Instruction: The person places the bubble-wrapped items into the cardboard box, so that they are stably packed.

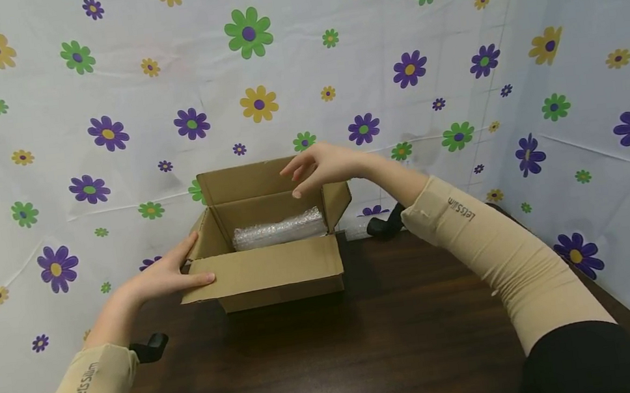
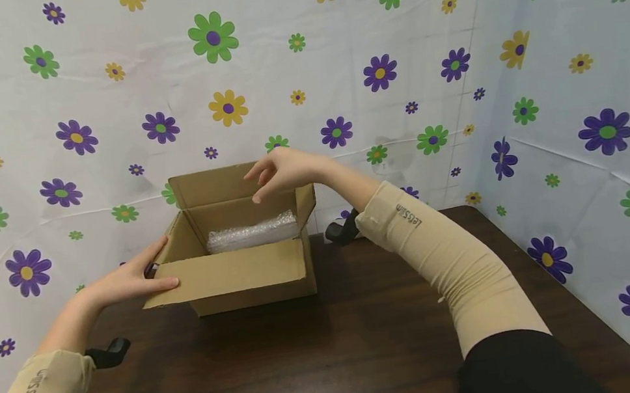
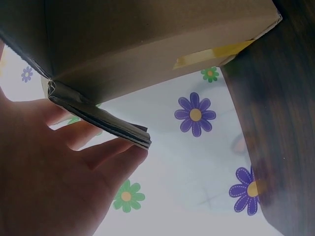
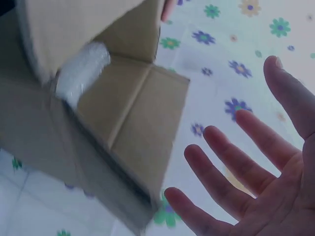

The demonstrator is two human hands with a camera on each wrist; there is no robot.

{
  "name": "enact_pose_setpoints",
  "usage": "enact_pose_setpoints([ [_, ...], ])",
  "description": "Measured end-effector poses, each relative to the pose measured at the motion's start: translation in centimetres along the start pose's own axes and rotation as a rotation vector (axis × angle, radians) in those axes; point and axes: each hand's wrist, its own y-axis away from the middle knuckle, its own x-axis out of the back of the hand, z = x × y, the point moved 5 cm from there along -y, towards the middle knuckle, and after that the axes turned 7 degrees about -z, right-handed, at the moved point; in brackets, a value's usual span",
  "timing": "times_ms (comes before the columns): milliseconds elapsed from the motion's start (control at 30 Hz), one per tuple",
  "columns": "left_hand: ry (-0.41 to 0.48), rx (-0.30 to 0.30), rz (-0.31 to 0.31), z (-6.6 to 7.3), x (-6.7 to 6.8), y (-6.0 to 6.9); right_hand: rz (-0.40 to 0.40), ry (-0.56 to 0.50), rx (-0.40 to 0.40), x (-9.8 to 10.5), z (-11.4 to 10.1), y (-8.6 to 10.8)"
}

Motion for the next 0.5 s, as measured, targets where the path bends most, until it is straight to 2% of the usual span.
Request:
enact_pose_setpoints([
  [267,0.001,-0.003,-0.004,0.1,0.0,0.0,0.07,-0.033,-0.05,2.9,2.1,4.5],
  [500,0.008,0.004,-0.008,0.0,0.0,0.0,0.08,-0.059,-0.14,3.2,5.8,6.7],
])
